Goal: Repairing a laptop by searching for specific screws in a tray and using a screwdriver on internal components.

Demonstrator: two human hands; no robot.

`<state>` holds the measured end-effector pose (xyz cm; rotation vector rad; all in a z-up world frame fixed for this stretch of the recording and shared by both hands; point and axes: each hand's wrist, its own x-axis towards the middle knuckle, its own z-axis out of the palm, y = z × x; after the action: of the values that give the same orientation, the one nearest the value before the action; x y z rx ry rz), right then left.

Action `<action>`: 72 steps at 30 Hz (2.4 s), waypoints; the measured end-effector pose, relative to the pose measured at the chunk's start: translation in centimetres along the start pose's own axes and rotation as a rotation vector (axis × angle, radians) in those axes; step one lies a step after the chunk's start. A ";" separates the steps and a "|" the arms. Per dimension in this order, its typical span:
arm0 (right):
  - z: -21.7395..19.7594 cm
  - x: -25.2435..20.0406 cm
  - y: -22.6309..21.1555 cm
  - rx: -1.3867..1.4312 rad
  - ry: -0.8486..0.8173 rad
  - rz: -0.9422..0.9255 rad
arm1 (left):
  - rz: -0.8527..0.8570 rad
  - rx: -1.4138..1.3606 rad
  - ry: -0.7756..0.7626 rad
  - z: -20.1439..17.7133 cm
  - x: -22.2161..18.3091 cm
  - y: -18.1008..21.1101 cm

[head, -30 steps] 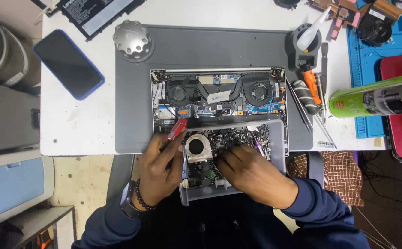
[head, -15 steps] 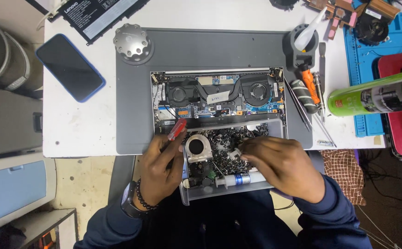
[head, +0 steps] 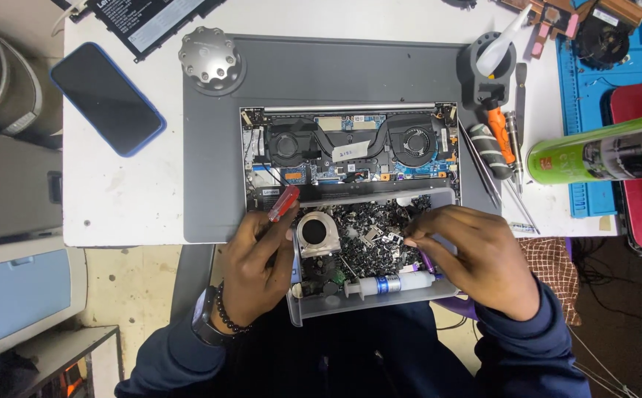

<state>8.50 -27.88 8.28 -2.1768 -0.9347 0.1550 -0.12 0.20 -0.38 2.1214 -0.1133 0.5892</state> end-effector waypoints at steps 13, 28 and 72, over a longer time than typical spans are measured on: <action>2.8 2.1 -1.0 -0.168 -0.178 -0.180 | 0.006 -0.051 -0.004 -0.2 0.3 0.4; 5.1 -0.1 2.1 -0.856 -0.279 -0.183 | -0.010 -0.037 -0.032 -0.2 -0.1 0.0; -9.9 26.2 22.7 -0.216 0.955 -0.179 | 0.032 0.001 -0.101 -0.3 -0.6 -0.9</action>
<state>44.26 -26.59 4.35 -1.9666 -0.5750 -1.0220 -0.50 0.87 -1.13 2.1544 -0.2033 0.5006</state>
